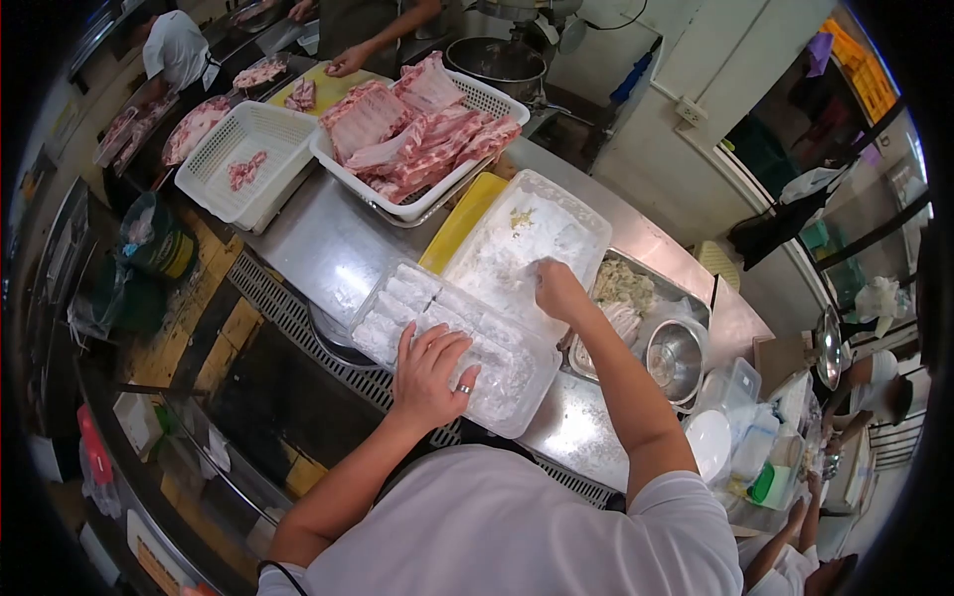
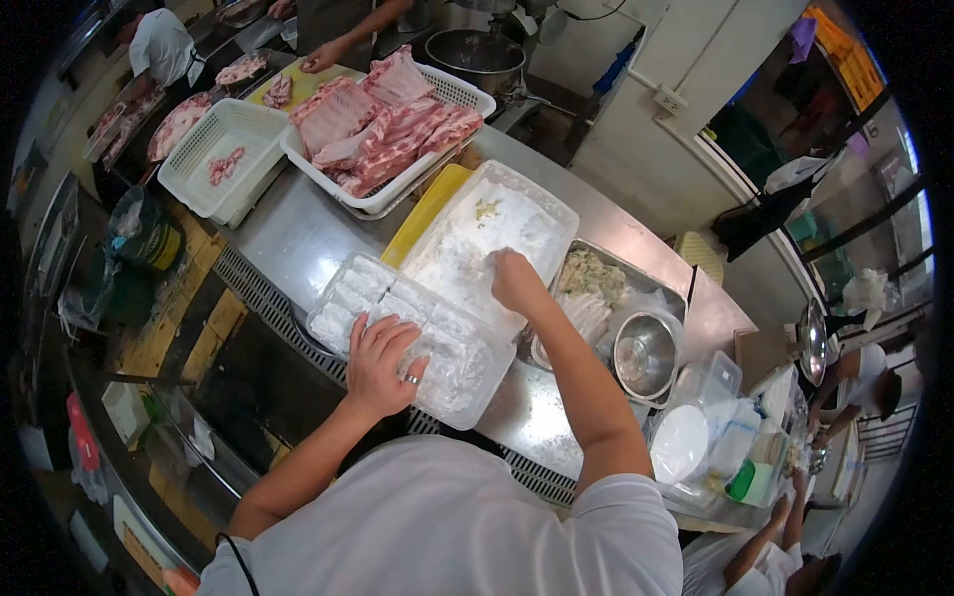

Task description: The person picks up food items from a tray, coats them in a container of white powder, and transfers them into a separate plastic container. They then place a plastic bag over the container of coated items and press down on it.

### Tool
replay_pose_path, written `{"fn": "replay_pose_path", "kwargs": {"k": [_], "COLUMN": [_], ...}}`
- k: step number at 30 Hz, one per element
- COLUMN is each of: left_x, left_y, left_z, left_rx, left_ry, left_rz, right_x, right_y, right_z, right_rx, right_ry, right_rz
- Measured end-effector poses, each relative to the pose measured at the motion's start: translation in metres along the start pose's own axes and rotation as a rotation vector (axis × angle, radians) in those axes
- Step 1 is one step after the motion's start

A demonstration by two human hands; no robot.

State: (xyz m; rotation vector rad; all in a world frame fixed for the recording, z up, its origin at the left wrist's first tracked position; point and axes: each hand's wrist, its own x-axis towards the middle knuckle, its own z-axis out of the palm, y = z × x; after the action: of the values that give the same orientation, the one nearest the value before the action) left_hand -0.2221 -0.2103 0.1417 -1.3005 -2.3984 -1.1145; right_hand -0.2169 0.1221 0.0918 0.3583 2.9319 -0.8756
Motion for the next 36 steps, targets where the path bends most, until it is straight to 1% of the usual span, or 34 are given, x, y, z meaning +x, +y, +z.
{"fn": "replay_pose_path", "kwargs": {"k": [1,2,4,7,9,10,13,16,19,22,25,28,29,32,35,36], "left_x": [0.000,0.000,0.000,-0.002,-0.002,-0.002,-0.002,-0.001,-0.002,-0.003,-0.002,0.002,0.005,0.011,0.016,0.018], "left_y": [0.000,-0.001,-0.002,-0.002,-0.002,-0.002,-0.003,-0.002,-0.003,-0.005,-0.007,-0.013,-0.016,-0.030,-0.040,-0.043], "left_z": [0.000,-0.001,0.000,0.000,0.000,0.000,0.000,-0.003,-0.002,-0.003,-0.006,-0.014,-0.018,-0.028,-0.032,-0.033], "left_rx": [0.001,0.001,0.001,-0.013,-0.011,-0.011,-0.011,-0.022,-0.025,-0.034,-0.056,-0.117,-0.122,-0.144,-0.170,-0.182], "left_ry": [-0.001,-0.004,-0.009,0.002,0.000,0.000,0.003,-0.001,0.004,0.005,0.007,0.029,0.050,0.072,0.076,0.080], "left_rz": [0.000,0.005,0.009,0.015,0.014,0.015,0.017,0.007,0.007,0.011,-0.002,-0.050,-0.063,-0.082,-0.062,-0.048], "right_x": [-0.002,-0.004,-0.011,0.012,0.027,0.031,0.029,0.039,0.023,0.010,-0.005,-0.026,-0.039,-0.073,-0.113,-0.123], "right_y": [-0.003,-0.007,-0.035,0.018,0.029,0.021,-0.018,-0.024,-0.031,-0.004,0.003,-0.011,-0.040,-0.067,-0.098,-0.107], "right_z": [-0.003,-0.007,-0.026,0.012,0.039,0.044,0.043,0.034,0.020,0.024,0.020,0.000,-0.016,-0.036,-0.030,-0.020], "right_rx": [-0.006,0.003,0.019,0.029,-0.067,-0.115,-0.077,0.060,0.201,-0.070,-0.126,0.050,0.169,0.800,0.964,0.863], "right_ry": [-0.040,-0.053,-0.083,0.106,0.034,0.000,-0.046,-0.158,0.061,-0.021,-0.070,0.185,0.263,0.406,0.396,0.377], "right_rz": [-0.022,0.042,0.169,0.257,0.230,0.217,0.292,0.359,0.324,0.032,-0.015,0.005,0.247,0.438,0.305,0.263]}}
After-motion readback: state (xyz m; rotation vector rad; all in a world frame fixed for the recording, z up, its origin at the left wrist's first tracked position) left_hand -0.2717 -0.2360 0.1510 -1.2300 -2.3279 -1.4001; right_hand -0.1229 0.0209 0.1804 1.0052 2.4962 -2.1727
